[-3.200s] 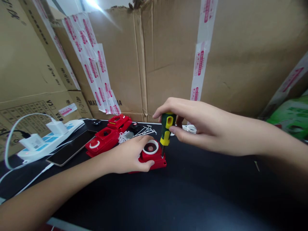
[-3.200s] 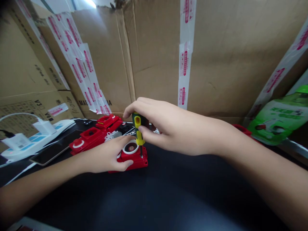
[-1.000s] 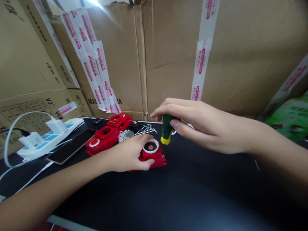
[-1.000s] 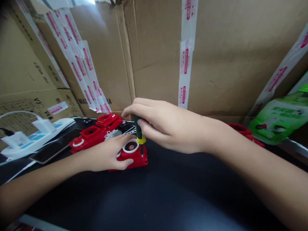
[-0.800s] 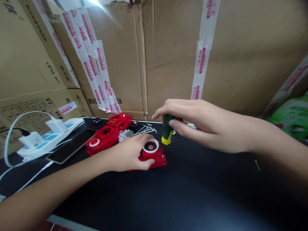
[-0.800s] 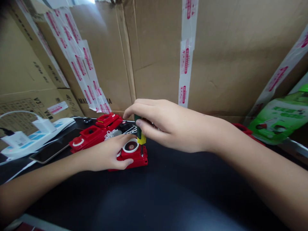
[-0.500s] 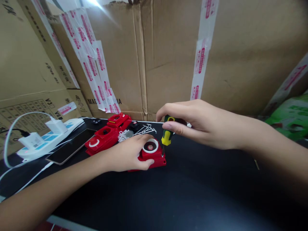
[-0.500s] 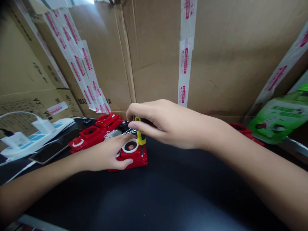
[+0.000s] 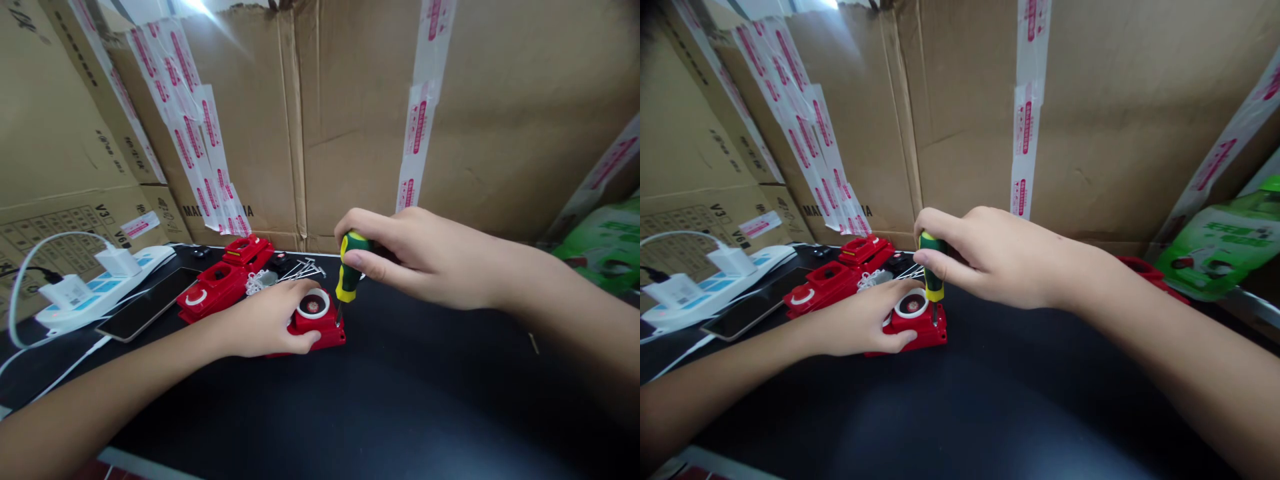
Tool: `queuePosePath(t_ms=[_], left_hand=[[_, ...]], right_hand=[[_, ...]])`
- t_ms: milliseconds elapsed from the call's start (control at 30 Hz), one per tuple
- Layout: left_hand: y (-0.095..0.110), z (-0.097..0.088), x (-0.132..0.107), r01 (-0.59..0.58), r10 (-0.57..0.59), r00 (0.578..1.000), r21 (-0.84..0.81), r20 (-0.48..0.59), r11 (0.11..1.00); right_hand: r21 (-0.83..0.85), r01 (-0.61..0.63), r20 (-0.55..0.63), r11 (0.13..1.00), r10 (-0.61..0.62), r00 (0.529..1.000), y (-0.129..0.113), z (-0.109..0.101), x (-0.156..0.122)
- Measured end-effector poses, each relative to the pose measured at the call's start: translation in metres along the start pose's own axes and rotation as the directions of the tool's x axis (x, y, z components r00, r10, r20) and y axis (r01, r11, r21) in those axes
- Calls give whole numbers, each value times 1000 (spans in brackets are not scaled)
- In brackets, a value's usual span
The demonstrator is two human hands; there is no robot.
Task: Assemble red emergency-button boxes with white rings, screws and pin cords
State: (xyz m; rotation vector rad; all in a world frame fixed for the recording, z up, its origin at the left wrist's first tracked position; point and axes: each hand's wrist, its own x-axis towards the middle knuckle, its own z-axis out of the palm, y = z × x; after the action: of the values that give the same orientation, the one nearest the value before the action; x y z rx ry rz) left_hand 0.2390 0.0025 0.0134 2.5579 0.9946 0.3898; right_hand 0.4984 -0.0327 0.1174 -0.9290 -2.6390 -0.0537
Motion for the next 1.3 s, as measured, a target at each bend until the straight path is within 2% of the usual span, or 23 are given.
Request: queuePosePath(t_ms=[100,300,500,767,1300], left_hand=[[1,-1,-1,-11,11,1000,0,0,1000],[1,-1,-1,-19,19,1000,3,-5,1000],[0,0,-1,-8,8,1000,10,-3,1000],[-2,1,-1,-13,13,1000,9,5,1000],[1,-1,0,-13,13,1000,-19,7,1000]], right_hand=[[-11,0,2,1000,0,1000,0,0,0],[-38,93,-33,995,-94,995,1,1,-2],[-70,65,-29,995,-67,997,-2,-3,-1],[-199,10,-39,980,-18,999,0,-3,-1],[-114,7,-20,993,-10,1000,-4,-2,0]])
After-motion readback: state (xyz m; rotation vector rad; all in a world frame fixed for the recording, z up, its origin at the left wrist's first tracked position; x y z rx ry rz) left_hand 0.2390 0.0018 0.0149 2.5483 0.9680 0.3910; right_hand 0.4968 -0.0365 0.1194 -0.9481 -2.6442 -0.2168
